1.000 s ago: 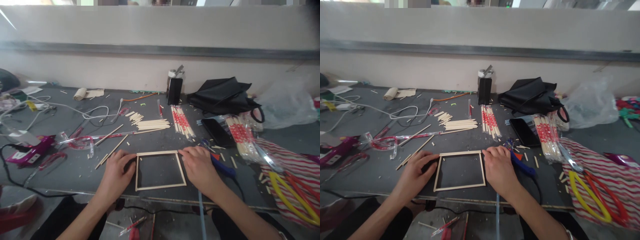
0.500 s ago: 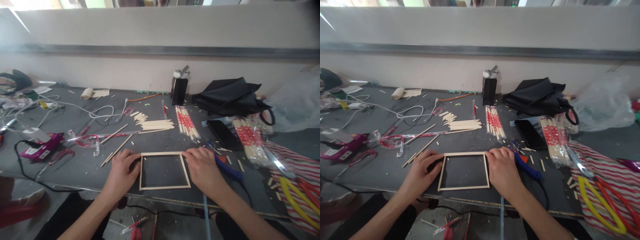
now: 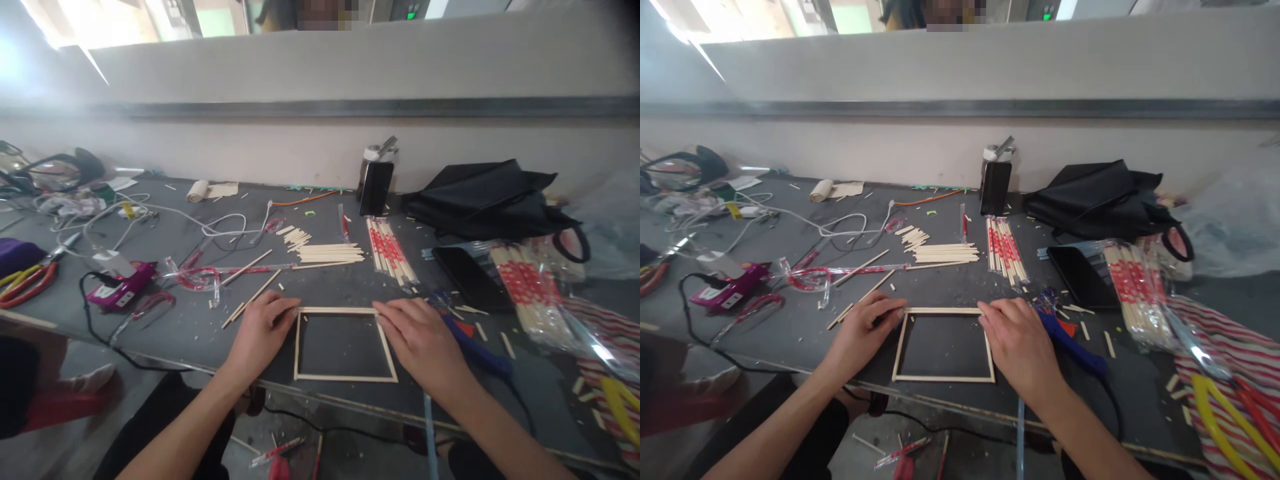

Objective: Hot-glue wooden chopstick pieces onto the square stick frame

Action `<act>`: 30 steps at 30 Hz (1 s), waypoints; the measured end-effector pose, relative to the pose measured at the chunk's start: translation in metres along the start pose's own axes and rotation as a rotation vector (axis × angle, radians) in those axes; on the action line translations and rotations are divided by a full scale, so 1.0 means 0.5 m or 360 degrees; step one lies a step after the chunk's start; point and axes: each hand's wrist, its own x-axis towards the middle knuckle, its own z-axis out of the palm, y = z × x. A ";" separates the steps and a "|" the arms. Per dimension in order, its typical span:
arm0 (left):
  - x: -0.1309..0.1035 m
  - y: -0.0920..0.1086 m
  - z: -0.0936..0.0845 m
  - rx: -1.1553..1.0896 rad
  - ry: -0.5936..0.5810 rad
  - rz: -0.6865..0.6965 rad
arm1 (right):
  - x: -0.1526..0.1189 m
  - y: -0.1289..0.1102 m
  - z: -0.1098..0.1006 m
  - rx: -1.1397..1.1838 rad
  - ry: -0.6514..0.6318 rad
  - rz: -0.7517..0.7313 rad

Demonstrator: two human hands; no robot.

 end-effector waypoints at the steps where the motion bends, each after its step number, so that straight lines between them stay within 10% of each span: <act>1: 0.003 -0.001 0.001 -0.0022 -0.0001 -0.0012 | 0.005 -0.001 0.002 0.0020 0.0008 -0.0018; 30: 0.016 -0.005 0.007 -0.0026 -0.0042 0.0018 | 0.035 -0.004 0.005 0.0019 -0.0215 0.0077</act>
